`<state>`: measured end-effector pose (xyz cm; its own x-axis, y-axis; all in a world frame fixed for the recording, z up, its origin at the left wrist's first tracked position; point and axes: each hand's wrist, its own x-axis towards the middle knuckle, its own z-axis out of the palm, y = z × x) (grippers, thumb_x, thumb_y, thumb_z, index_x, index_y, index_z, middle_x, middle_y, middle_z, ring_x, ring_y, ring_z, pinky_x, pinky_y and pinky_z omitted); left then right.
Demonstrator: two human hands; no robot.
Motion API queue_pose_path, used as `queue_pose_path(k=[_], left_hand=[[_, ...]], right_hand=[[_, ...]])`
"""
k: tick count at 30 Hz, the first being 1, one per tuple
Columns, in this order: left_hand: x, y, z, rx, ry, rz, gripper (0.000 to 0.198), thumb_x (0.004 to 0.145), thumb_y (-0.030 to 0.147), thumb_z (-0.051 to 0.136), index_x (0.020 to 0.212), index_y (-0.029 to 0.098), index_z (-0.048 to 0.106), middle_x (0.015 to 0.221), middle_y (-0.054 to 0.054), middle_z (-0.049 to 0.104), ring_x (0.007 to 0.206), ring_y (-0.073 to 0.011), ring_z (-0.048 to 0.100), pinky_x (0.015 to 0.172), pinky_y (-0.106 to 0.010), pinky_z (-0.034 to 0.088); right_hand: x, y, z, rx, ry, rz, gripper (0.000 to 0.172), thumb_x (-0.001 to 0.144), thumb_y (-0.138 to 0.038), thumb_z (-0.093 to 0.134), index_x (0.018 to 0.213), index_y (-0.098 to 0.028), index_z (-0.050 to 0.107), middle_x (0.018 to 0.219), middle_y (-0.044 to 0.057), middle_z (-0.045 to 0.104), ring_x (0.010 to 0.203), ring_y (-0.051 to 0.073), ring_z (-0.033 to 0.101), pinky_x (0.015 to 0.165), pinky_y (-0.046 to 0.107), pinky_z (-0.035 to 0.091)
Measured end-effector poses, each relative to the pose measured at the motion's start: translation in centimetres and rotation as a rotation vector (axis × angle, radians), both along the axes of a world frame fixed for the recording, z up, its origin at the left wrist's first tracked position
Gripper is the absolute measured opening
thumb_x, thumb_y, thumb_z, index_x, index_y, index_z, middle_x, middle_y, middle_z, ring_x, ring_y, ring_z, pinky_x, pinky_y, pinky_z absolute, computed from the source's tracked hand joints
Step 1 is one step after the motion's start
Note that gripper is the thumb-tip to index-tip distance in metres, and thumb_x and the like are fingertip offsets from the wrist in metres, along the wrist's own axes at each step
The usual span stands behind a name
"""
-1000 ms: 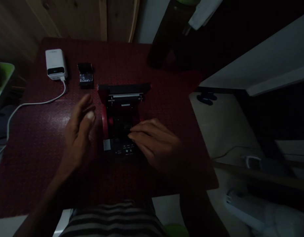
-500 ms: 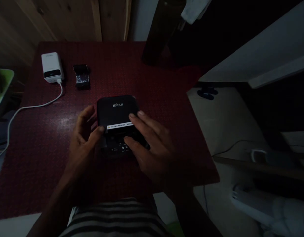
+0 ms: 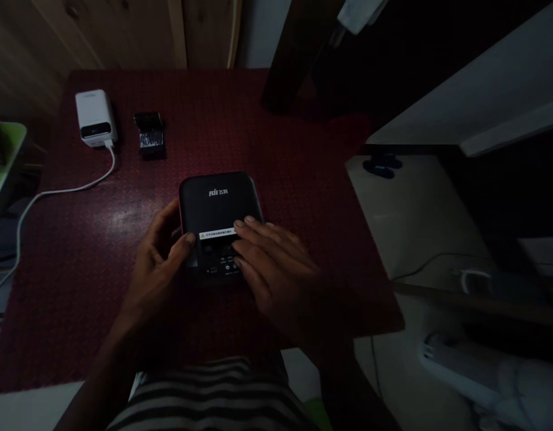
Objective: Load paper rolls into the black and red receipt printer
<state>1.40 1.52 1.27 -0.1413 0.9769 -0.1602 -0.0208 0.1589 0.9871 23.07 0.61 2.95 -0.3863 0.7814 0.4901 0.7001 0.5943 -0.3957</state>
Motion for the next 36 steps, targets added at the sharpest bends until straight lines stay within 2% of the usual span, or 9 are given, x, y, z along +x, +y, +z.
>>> queue_pose_path(k=[4,8,11,14,20,25,31,36], left_hand=[[0.1,-0.8,-0.6,-0.04,-0.042,0.051,0.061,0.1,0.054,0.089,0.156,0.034,0.078,0.161,-0.006,0.076,0.151,-0.0373,0.071,0.117,-0.046,0.066],[0.1,-2.3,-1.0,-0.057,-0.108,0.046,0.057,0.104,0.048,0.084,0.159,0.037,0.076,0.168,-0.003,0.071,0.158,-0.0358,0.065,0.127,-0.047,0.059],[0.1,-2.8,-0.9,-0.07,-0.126,0.034,0.06,0.1,0.038,0.087,0.158,0.042,0.075,0.171,-0.001,0.069,0.156,-0.0344,0.067,0.121,-0.043,0.063],[0.0,-2.6,-0.6,-0.069,-0.127,0.016,0.06,0.098,0.033,0.085,0.157,0.04,0.076,0.164,-0.003,0.074,0.151,-0.0351,0.071,0.118,-0.044,0.065],[0.2,-2.3,0.2,-0.112,-0.112,0.054,0.058,0.096,0.032,0.085,0.154,0.037,0.079,0.153,-0.004,0.08,0.145,-0.0346,0.074,0.113,-0.042,0.068],[0.5,-2.3,0.3,-0.131,-0.178,0.068,0.058,0.093,0.031,0.087,0.15,0.038,0.081,0.149,-0.004,0.081,0.138,-0.0338,0.078,0.106,-0.042,0.07],[0.6,-2.2,0.2,-0.129,-0.132,0.092,0.055,0.093,0.03,0.088,0.148,0.037,0.082,0.15,-0.004,0.081,0.138,-0.0329,0.077,0.103,-0.038,0.07],[0.7,-2.4,-0.4,-0.114,-0.119,0.092,0.057,0.096,0.032,0.087,0.152,0.039,0.079,0.164,-0.002,0.074,0.143,-0.0331,0.075,0.104,-0.038,0.069]], right_hand=[[0.5,-0.6,-0.7,-0.026,0.092,-0.014,0.027,0.117,-0.012,0.061,0.139,-0.015,0.075,0.147,0.014,0.086,0.144,0.027,0.079,0.124,0.046,0.064],[1.6,-2.1,-1.4,-0.019,0.275,-0.154,0.036,0.113,-0.012,0.069,0.148,-0.02,0.072,0.146,0.013,0.085,0.143,0.025,0.078,0.12,0.044,0.066],[2.3,-3.2,-2.1,0.007,0.341,-0.253,0.038,0.11,-0.012,0.073,0.146,-0.024,0.073,0.137,0.011,0.088,0.132,0.024,0.083,0.114,0.043,0.067],[2.3,-3.9,-2.7,-0.014,0.355,-0.284,0.035,0.11,-0.012,0.073,0.143,-0.024,0.074,0.134,0.01,0.089,0.127,0.024,0.084,0.111,0.043,0.067],[2.0,-3.5,-3.1,-0.033,0.372,-0.293,0.034,0.11,-0.014,0.072,0.141,-0.028,0.075,0.132,0.008,0.089,0.123,0.026,0.085,0.108,0.047,0.069],[1.8,-2.9,-3.1,-0.056,0.408,-0.258,0.032,0.112,-0.015,0.071,0.141,-0.028,0.075,0.132,0.008,0.089,0.124,0.025,0.084,0.11,0.045,0.069],[1.2,-3.3,-3.9,-0.175,0.471,-0.33,0.034,0.114,-0.026,0.071,0.148,-0.032,0.074,0.137,0.006,0.088,0.125,0.024,0.085,0.107,0.042,0.07],[1.1,-3.5,-3.8,-0.321,0.444,-0.394,0.032,0.117,-0.038,0.065,0.146,-0.03,0.076,0.138,0.008,0.088,0.124,0.029,0.086,0.104,0.048,0.072]])
